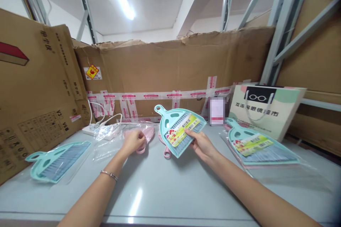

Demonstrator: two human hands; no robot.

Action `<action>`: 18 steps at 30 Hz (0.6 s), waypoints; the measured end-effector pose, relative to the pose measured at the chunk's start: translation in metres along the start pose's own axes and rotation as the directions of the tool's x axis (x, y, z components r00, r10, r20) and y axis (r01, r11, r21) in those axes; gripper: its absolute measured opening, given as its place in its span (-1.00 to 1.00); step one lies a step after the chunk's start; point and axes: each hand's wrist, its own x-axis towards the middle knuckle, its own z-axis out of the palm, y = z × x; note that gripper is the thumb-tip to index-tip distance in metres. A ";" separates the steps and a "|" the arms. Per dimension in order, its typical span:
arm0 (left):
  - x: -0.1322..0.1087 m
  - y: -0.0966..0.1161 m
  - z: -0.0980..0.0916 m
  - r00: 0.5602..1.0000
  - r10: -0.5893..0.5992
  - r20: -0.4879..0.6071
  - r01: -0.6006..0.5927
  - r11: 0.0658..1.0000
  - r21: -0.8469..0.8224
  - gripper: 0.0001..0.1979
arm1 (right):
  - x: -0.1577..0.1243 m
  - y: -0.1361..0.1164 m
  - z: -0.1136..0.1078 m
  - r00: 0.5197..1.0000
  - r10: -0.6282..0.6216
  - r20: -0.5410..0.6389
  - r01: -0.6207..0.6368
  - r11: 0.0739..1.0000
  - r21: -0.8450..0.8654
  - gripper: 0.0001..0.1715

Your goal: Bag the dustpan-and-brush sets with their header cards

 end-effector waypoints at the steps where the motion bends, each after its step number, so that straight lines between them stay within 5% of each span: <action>1: 0.000 0.000 -0.002 0.999 0.002 -0.039 -0.001 1.000 0.017 -0.85 | 0.000 0.000 0.000 1.000 -0.001 0.000 0.001 1.000 0.000 -0.81; 5: -0.004 0.005 -0.011 0.991 0.048 -0.128 -0.038 0.996 0.081 -0.79 | 0.000 0.001 0.000 1.000 0.006 0.018 -0.006 1.000 0.016 -0.82; 11: -0.013 0.012 -0.008 0.965 0.236 0.118 -0.245 0.967 0.066 -0.83 | 0.001 0.000 0.000 1.000 -0.003 0.003 0.003 1.000 0.029 -0.83; 18: -0.013 0.012 -0.004 0.960 0.260 0.102 -0.271 0.957 0.105 -0.84 | 0.001 0.000 -0.001 1.000 -0.010 0.006 0.010 0.999 0.030 -0.80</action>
